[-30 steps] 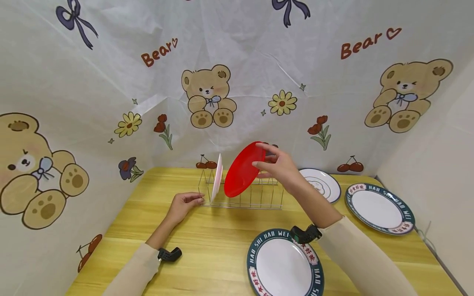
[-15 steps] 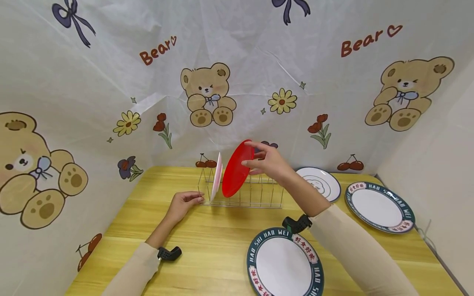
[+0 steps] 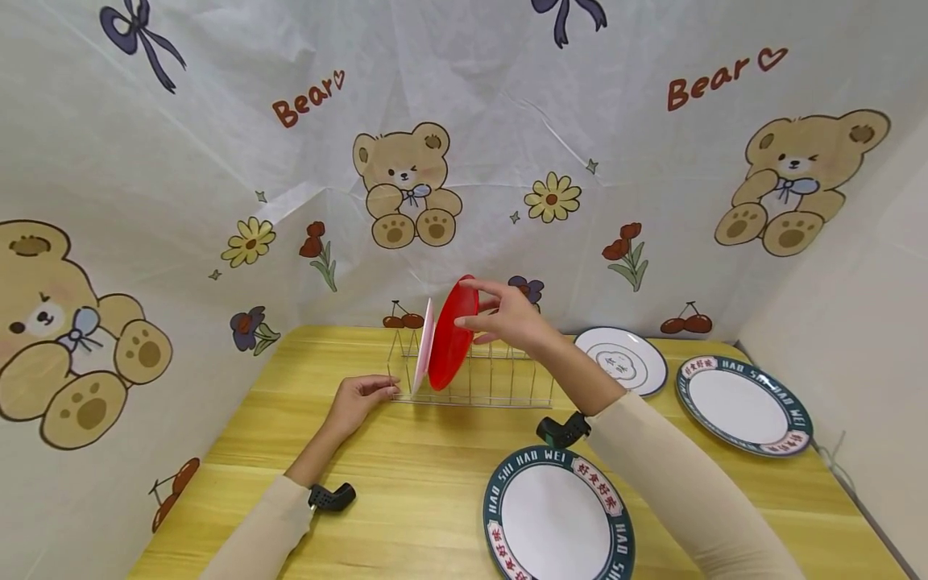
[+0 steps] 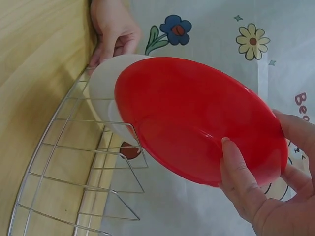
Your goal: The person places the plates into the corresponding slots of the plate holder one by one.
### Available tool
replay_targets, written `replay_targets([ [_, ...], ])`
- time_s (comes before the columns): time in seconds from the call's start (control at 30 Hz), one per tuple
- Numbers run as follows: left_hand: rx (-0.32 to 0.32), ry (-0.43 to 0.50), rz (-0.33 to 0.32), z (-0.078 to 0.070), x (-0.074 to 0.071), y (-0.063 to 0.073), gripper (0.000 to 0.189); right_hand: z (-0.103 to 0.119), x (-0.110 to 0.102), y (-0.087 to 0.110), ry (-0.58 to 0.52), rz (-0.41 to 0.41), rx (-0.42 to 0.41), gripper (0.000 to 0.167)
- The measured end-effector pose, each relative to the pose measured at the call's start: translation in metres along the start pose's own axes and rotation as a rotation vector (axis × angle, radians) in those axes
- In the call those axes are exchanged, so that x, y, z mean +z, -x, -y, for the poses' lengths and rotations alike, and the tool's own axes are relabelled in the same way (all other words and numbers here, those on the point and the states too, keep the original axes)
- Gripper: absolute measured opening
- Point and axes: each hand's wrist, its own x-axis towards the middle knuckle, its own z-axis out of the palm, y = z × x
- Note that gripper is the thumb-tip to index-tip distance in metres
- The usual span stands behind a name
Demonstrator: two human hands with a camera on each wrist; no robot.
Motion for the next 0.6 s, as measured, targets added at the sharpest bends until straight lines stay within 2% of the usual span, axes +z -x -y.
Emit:
replay_targets([
  [0.17, 0.008, 0.006, 0.003, 0.004, -0.001, -0.001, 0.02, 0.005, 0.005, -0.002, 0.029, 0.014, -0.001, 0.071],
  [0.47, 0.0, 0.033, 0.0, 0.029, -0.003, -0.006, 0.02, 0.004, 0.012, -0.009, 0.013, 0.009, -0.003, 0.067],
  [0.53, 0.009, 0.041, 0.003, 0.031, -0.003, -0.006, 0.02, 0.005, 0.014, -0.009, 0.017, 0.004, -0.006, 0.066],
  [0.6, 0.01, 0.041, 0.01, 0.023, -0.003, -0.005, 0.021, 0.005, 0.016, -0.009, 0.026, 0.0, -0.012, 0.065],
])
